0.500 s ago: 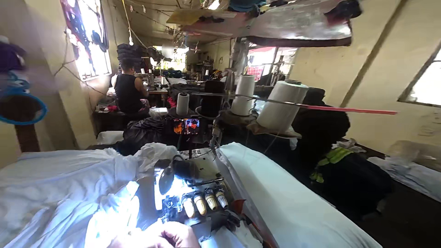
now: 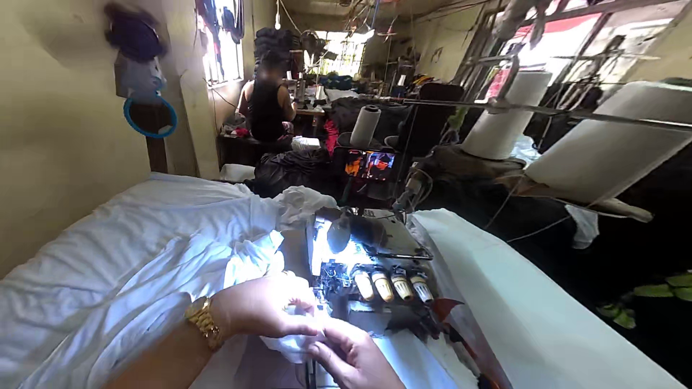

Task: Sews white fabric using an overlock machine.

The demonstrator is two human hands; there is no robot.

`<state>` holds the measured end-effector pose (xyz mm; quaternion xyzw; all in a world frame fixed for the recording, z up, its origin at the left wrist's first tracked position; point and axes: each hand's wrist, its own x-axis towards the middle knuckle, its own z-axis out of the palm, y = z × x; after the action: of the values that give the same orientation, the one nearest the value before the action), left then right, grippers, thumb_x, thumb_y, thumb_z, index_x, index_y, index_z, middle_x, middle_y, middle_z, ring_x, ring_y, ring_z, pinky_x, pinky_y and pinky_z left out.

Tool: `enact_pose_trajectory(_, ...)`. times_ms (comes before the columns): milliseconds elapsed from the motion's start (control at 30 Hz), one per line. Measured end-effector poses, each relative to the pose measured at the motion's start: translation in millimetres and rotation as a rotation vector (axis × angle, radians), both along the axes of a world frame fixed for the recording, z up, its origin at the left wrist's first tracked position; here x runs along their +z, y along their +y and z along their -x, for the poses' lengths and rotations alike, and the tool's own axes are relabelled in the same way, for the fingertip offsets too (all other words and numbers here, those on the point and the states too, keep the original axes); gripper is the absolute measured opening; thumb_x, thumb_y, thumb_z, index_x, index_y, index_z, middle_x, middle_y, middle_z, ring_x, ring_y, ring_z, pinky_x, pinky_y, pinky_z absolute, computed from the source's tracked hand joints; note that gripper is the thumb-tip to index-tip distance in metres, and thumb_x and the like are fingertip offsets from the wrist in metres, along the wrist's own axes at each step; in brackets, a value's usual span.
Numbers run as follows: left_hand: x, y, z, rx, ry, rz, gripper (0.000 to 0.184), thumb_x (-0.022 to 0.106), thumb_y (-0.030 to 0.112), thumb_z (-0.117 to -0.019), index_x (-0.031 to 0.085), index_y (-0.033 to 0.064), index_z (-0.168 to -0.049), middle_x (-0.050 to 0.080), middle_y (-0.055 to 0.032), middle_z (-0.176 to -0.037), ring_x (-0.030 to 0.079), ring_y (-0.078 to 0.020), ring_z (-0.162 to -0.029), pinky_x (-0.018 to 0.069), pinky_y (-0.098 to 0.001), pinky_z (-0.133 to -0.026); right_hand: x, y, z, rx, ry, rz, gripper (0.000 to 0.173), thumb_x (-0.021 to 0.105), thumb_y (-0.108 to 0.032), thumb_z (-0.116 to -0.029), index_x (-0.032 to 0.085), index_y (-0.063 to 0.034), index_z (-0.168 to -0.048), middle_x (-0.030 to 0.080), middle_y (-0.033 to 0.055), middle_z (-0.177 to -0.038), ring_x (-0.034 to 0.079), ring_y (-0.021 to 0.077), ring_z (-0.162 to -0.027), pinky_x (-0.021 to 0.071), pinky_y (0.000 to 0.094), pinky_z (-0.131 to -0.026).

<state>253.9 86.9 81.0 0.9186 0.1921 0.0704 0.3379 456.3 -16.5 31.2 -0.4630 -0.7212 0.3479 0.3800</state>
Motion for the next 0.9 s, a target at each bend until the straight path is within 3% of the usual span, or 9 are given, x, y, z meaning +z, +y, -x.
enact_pose_trajectory(100,0.4,2.7,-5.0,-0.094,-0.013,0.007,0.028,0.063,0.023,-0.0980,0.070,-0.0033,-0.093,0.065,-0.0190,-0.100,0.060,-0.0316,-0.104,0.0440,-0.0480,-0.093,-16.1,1.6,-6.9,0.038,0.153,0.166,0.019,0.065,-0.014,-0.0970,0.074,0.0025,-0.100,0.070,0.0073,-0.094,0.064,0.0049,-0.082,0.0545,0.0249,-0.077)
enact_pose_trajectory(167,7.6,-0.9,-10.2,-0.116,0.028,0.097,0.024,0.059,0.018,-0.0990,0.068,-0.0036,-0.096,0.065,-0.0172,-0.097,0.061,-0.0254,-0.095,0.0475,-0.0426,-0.085,-22.7,-5.9,-7.2,0.042,0.243,0.165,0.018,0.065,-0.011,-0.0970,0.073,0.0036,-0.102,0.069,0.0064,-0.096,0.064,0.0027,-0.076,0.0557,0.0220,-0.069)
enact_pose_trajectory(233,16.1,-3.4,-13.7,-0.078,0.197,0.072,0.023,0.057,0.016,-0.1012,0.068,-0.0042,-0.104,0.066,-0.0207,-0.099,0.063,-0.0313,-0.093,0.0482,-0.0496,-0.082,-28.6,-14.7,-5.8,0.031,0.304,0.174,0.017,0.065,-0.010,-0.0973,0.073,0.0039,-0.103,0.069,0.0044,-0.093,0.062,0.0011,-0.069,0.0549,0.0204,-0.063)
enact_pose_trajectory(267,16.2,-1.0,-14.8,-0.055,0.294,-0.001,0.023,0.056,0.016,-0.1010,0.069,-0.0016,-0.109,0.069,-0.0208,-0.105,0.066,-0.0349,-0.100,0.0491,-0.0548,-0.086,-33.3,-17.2,-4.9,0.024,0.315,0.178,0.017,0.065,-0.010,-0.0978,0.072,0.0043,-0.102,0.068,0.0046,-0.090,0.061,0.0017,-0.067,0.0540,0.0208,-0.061)
enact_pose_trajectory(467,2.0,22.5,-13.9,0.013,0.437,-0.396,0.022,0.056,0.016,-0.0964,0.071,0.0062,-0.109,0.066,-0.0178,-0.112,0.060,-0.0399,-0.111,0.0409,-0.0614,-0.096,-46.0,-5.4,-4.2,-0.002,0.286,0.150,0.017,0.063,-0.010,-0.0989,0.072,0.0042,-0.099,0.066,0.0091,-0.095,0.062,0.0063,-0.070,0.0548,0.0234,-0.063)
enact_pose_trajectory(567,16.9,0.8,-19.6,0.010,0.448,-0.388,0.023,0.055,0.017,-0.0985,0.069,0.0046,-0.111,0.068,-0.0173,-0.113,0.061,-0.0377,-0.112,0.0396,-0.0590,-0.100,-40.8,1.1,-6.9,0.021,0.253,0.156,0.017,0.065,-0.011,-0.0975,0.073,0.0041,-0.100,0.067,0.0091,-0.095,0.061,0.0051,-0.071,0.0542,0.0223,-0.064)
enact_pose_trajectory(667,4.9,-19.0,-21.3,-0.053,0.209,-0.484,0.017,0.061,0.020,-0.0959,0.070,0.0055,-0.094,0.069,-0.0146,-0.093,0.068,-0.0345,-0.092,0.0490,-0.0550,-0.080,-42.0,1.6,-7.8,0.040,0.270,0.139,0.013,0.064,-0.007,-0.0960,0.072,0.0035,-0.097,0.067,0.0086,-0.093,0.062,0.0053,-0.072,0.0547,0.0230,-0.064)
enact_pose_trajectory(767,-3.4,-14.7,-21.5,-0.043,0.240,-0.471,0.017,0.059,0.021,-0.0963,0.068,0.0059,-0.094,0.067,-0.0143,-0.099,0.065,-0.0349,-0.098,0.0476,-0.0548,-0.083,-45.0,1.1,-8.1,0.046,0.255,0.120,0.013,0.065,-0.009,-0.0965,0.071,0.0027,-0.093,0.066,0.0086,-0.092,0.062,0.0066,-0.072,0.0545,0.0242,-0.065)
enact_pose_trajectory(900,-2.9,-4.9,-19.4,-0.002,0.290,-0.409,0.026,0.055,0.027,-0.0994,0.070,0.0060,-0.107,0.068,-0.0163,-0.109,0.064,-0.0363,-0.104,0.0445,-0.0581,-0.091,-42.6,4.7,-11.5,0.038,0.204,0.107,0.017,0.065,-0.012,-0.0978,0.072,0.0030,-0.094,0.067,0.0112,-0.098,0.062,0.0080,-0.077,0.0546,0.0246,-0.070)
